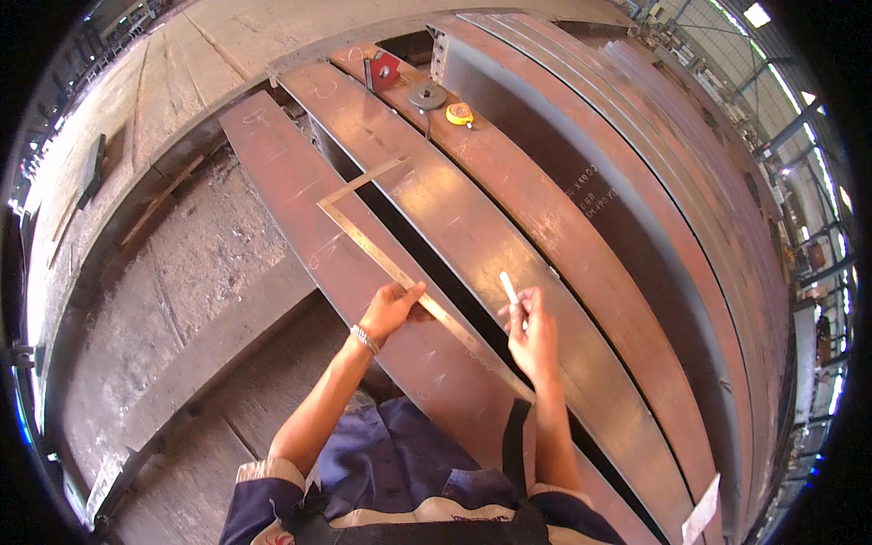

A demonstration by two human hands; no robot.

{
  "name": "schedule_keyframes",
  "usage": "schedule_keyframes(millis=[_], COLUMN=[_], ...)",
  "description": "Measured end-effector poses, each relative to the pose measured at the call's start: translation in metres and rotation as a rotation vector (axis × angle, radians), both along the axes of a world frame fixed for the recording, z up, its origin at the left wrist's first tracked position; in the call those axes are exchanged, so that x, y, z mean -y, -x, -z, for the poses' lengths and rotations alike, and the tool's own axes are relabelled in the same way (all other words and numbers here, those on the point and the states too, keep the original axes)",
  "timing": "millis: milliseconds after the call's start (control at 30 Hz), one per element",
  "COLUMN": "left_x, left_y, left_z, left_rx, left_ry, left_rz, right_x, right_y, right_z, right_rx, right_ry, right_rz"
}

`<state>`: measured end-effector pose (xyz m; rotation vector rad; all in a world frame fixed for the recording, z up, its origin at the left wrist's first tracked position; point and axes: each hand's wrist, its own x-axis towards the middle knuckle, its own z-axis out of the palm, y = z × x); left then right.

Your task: The person measures and marks long metal beams with a tape measure and chalk, then uses a square ruler to draw perpendicular lines. The person moves between beams, repositions tools, and continues marking multiple sections.

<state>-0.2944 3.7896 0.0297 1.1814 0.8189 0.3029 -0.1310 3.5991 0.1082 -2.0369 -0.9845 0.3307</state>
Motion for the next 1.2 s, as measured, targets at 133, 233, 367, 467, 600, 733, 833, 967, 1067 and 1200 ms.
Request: schedule_keyframes(millis=[133,233,367,467,600,733,833,967,1067,1200], left_x=[-0.045,-0.072,-0.111,-0.145,-0.199,-0.254,-0.28,-0.292,-0.301,-0.307], left_y=[-0.019,-0.026,-0.03,-0.024,-0.015,-0.011,-0.011,-0.021,-0.037,-0.06], left_z=[-0.01,-0.008,0.005,0.015,0.023,0.024,0.021,0.029,0.047,0.074], left_rx=[0.0,-0.003,0.009,0.01,0.078,0.05,-0.029,0.036,0.002,-0.085], left_ry=[0.159,0.151,0.116,0.081,0.14,0.176,0.146,0.224,0.043,-0.093], left_rz=[0.024,0.058,0.078,0.107,0.091,0.098,0.13,0.092,0.085,0.026], right_x=[-0.005,-0.02,-0.056,-0.085,-0.138,-0.192,-0.217,-0.233,-0.241,-0.241], right_y=[0.024,0.033,0.039,0.038,0.049,0.059,0.068,0.072,0.065,0.05], right_z=[0.032,0.046,0.055,0.05,0.046,0.049,0.049,0.048,0.048,0.05], right_rx=[0.072,0.112,0.221,0.118,0.078,0.089,0.1,0.146,0.181,0.221], right_ry=[-0.07,0.026,0.14,0.224,0.247,0.281,0.276,0.364,0.388,0.4], right_rz=[0.057,0.119,0.132,0.081,0.05,0.103,0.151,0.187,0.213,0.201])
